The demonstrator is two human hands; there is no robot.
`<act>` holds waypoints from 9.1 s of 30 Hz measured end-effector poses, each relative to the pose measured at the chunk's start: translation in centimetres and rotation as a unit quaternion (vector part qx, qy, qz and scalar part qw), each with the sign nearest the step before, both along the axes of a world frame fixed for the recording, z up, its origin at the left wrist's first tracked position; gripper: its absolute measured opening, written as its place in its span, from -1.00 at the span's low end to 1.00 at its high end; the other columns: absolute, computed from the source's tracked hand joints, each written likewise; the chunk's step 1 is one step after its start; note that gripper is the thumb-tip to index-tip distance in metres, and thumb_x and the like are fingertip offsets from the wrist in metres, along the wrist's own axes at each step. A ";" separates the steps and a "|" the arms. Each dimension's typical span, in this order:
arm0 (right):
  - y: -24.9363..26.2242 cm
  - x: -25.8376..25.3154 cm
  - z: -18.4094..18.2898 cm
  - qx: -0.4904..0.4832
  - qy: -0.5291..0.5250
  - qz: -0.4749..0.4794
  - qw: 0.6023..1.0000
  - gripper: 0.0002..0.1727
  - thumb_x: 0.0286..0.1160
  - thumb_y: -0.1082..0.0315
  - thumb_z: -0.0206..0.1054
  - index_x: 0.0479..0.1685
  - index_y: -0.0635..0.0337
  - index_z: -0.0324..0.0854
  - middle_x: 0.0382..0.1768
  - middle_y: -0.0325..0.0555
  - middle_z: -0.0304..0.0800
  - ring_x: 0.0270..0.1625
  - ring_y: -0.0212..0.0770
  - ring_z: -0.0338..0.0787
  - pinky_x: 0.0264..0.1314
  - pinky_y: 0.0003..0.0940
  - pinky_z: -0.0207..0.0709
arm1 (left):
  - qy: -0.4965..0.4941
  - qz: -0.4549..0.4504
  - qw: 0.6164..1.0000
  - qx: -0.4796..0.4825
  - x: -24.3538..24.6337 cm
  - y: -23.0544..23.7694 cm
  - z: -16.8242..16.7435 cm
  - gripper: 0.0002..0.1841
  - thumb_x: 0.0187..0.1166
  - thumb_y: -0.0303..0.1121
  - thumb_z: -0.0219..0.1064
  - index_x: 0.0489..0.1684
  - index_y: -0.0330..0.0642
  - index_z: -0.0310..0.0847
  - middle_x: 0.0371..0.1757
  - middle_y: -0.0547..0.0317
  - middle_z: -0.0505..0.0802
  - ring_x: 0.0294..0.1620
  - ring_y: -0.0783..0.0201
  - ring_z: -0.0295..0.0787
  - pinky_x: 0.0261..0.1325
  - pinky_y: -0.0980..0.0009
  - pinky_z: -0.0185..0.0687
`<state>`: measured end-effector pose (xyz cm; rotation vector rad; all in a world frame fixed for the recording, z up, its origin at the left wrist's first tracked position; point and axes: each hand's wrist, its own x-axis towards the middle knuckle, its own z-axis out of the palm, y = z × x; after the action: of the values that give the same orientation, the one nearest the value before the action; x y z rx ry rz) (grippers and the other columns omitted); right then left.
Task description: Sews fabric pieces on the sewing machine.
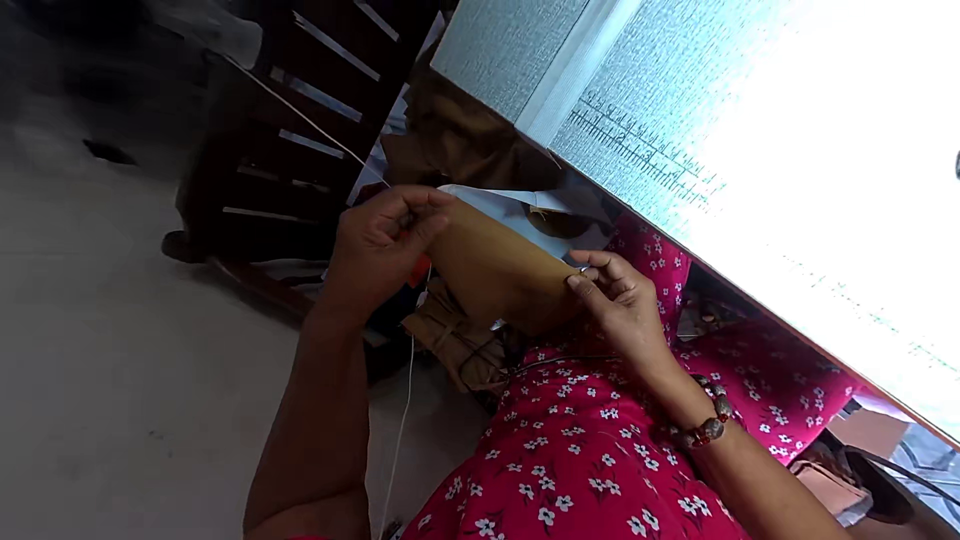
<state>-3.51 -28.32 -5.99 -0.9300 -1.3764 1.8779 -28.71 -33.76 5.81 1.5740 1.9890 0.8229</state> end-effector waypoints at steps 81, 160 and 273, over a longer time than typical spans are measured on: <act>12.9 18.1 8.0 0.430 -0.516 -0.257 0.695 -0.87 0.50 0.50 0.32 -0.15 0.26 0.77 -0.29 0.17 0.80 -0.27 0.21 0.83 -0.33 0.10 0.61 | 0.164 -0.414 0.885 0.138 23.7 19.7 -6.5 -0.50 0.79 0.04 -0.03 0.53 0.20 0.67 0.69 0.20 0.58 0.81 -0.30 0.20 0.66 -0.56 -0.17; 6.8 17.6 4.0 0.447 -0.446 -0.233 0.739 -0.54 0.77 0.00 0.08 0.15 0.03 0.86 0.35 -0.19 0.83 0.60 0.06 0.62 0.67 0.36 0.21 | 0.238 -0.233 0.931 0.150 18.0 15.5 -3.1 -0.32 0.65 0.11 0.09 0.52 -0.27 0.58 0.63 -0.22 0.59 0.72 -0.35 0.34 0.66 -0.46 0.02; 13.6 20.3 4.9 0.443 -0.479 -0.255 0.714 -0.64 0.47 0.54 0.22 0.10 0.11 0.88 -0.11 0.16 0.73 -0.02 0.18 0.71 -0.02 0.01 0.56 | 0.150 -0.416 0.890 0.109 26.0 28.7 -4.4 -0.49 0.63 0.08 0.25 0.37 -0.04 0.77 0.42 -0.02 0.80 0.71 -0.46 0.29 0.46 -0.80 -0.48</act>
<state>16.78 -14.76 -1.10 -1.5502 -1.9731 0.0771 -2.76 -5.10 1.37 2.5185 1.1665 0.4622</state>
